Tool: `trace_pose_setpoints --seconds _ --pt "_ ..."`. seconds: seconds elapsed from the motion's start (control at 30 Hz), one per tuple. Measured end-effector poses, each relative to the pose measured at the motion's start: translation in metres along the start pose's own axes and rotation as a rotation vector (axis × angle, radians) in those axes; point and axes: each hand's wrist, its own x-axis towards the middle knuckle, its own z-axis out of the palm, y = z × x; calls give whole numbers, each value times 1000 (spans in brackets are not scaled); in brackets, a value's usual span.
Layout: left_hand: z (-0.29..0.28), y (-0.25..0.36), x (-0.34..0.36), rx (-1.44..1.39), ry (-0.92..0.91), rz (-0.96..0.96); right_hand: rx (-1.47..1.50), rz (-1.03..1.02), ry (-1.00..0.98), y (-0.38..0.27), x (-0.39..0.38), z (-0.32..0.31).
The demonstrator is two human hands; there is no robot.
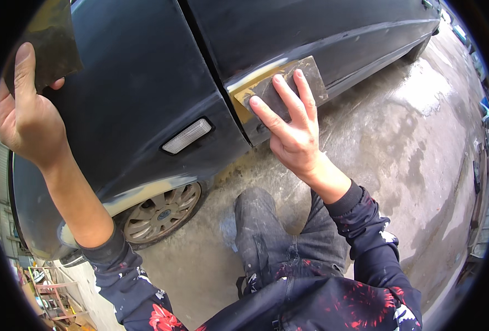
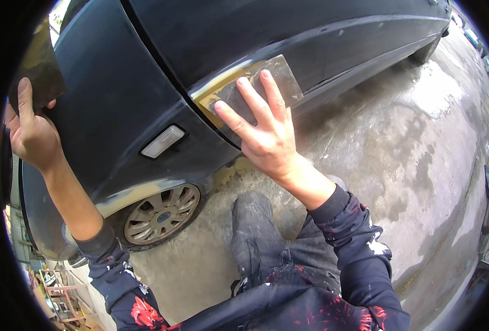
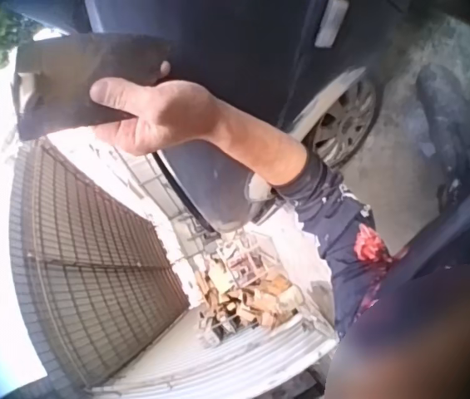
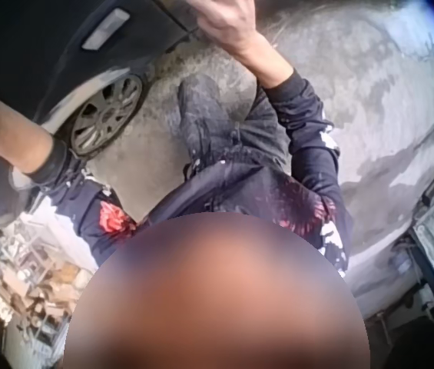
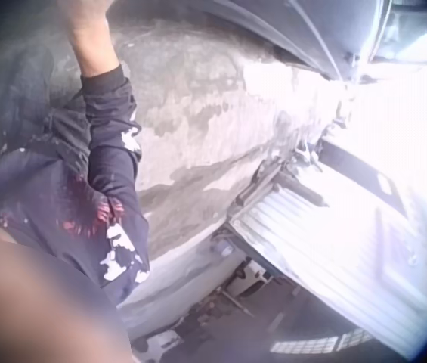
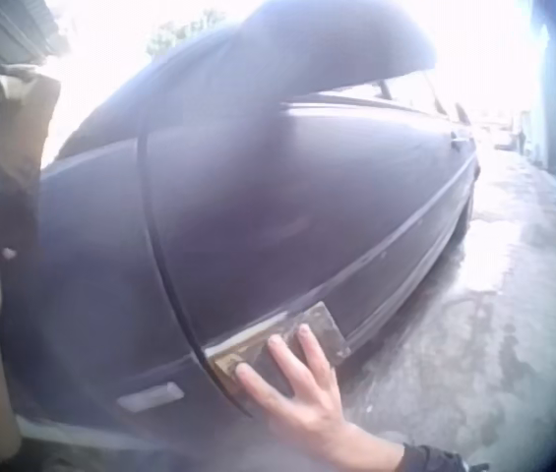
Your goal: The person uses two metal spreaders to apply yellow body filler onto the hood and front bumper of a dark-colored car. They spread the filler in smooth strokes across multiple areas, then briefly touch the surface with their hand.
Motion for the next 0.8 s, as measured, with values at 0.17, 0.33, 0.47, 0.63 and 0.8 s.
trace_pose_setpoints --seconds 0.17,0.33,0.47,0.63,0.8 --pt "4 3 -1 -39 67 -3 20 -14 -59 7 -29 7" --pt "2 0 5 146 45 254 -15 -31 -120 20 -57 11" --pt "3 2 -3 3 7 -24 -50 -58 -143 26 -61 1" --pt "3 5 -1 -201 21 -137 -2 -39 -52 13 -31 -16" --pt "8 7 -1 -504 39 -281 19 -36 32 -4 6 -10"
